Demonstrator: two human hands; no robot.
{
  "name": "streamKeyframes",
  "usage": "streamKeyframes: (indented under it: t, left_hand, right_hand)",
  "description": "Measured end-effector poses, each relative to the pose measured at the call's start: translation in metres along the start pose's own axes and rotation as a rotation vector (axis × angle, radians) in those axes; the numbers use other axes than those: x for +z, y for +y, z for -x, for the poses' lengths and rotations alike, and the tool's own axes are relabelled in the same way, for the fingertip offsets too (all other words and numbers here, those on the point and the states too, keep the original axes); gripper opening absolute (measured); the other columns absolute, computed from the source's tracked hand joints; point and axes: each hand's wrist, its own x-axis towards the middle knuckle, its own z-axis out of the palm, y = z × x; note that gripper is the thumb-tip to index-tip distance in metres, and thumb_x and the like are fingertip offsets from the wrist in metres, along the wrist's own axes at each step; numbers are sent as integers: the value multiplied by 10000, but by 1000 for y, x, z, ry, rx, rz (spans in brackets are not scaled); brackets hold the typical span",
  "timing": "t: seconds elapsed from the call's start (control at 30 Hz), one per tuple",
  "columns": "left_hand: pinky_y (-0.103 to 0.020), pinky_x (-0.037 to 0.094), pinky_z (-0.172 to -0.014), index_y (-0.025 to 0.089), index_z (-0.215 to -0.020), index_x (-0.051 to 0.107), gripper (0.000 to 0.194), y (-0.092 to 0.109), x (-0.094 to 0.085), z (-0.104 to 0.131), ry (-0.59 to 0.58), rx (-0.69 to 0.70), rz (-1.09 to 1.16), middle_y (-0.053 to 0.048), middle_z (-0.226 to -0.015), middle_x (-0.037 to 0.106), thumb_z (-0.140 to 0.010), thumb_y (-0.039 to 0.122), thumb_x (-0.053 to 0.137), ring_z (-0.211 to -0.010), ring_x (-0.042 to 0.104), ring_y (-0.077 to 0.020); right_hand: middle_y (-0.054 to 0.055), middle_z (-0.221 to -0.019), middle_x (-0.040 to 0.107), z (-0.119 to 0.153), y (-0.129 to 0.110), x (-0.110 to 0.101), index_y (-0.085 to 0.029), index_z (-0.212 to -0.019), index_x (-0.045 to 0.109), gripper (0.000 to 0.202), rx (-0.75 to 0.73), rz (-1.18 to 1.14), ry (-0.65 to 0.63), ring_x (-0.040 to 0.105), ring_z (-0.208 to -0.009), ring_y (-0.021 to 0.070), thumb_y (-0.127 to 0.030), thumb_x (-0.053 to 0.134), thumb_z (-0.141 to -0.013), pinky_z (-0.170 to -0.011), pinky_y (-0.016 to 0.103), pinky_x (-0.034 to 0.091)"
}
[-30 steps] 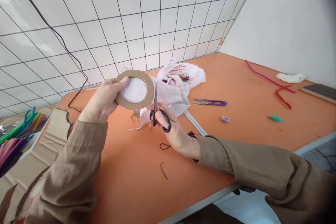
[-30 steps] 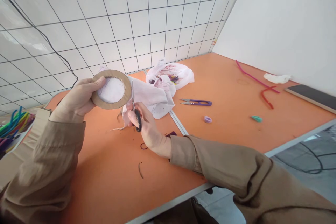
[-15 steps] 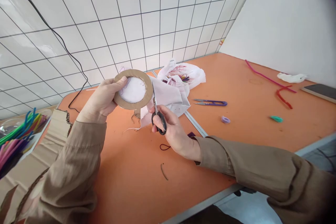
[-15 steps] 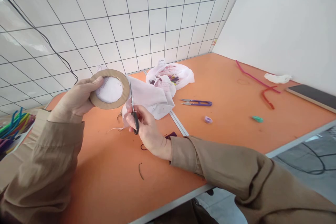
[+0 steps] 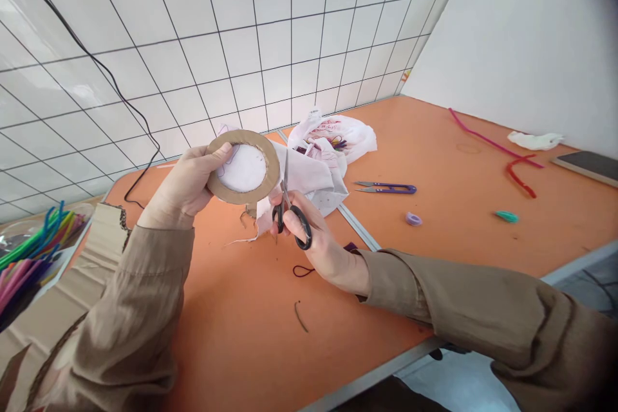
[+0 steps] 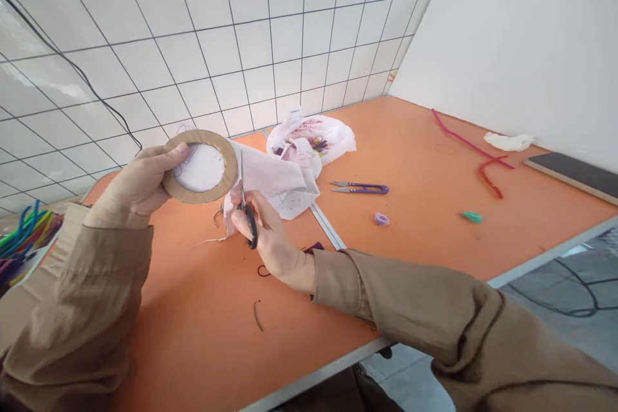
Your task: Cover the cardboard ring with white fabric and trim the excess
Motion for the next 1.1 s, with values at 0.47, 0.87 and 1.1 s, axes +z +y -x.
streamKeyframes:
  t: [0.47,0.87,1.1]
  left_hand:
    - [-357,562,-715,157,-738,718,329,7,10,7,18,2,-10,-111,-760,732,-624,446,829,-925,683,-329]
    - [-365,561,-731,142,-751,719,304,4,3,2,1,-1,-3,-120,-770,723,-664,423,797,-911,684,-320]
    - [-359,569,-739,135,-756,722,316,2,2,2,-13,14,-19,-124,-761,723,-661,425,807,-902,691,-318]
  right_hand:
    - [-35,-775,440,2,8,-1,-224,-902,492,274,92,-5,106,455,-616,101,-467,600,-835,-633,292,433]
    - [-17,-721,499,4,1,-1,-253,-914,454,276,40,-39,-7,538,-709,177,-495,575,-859,-689,359,428]
    - [-6,-756,484,4,0,-1,-258,-903,449,306,45,-19,-4,514,-713,188,-530,576,-845,-695,367,400]
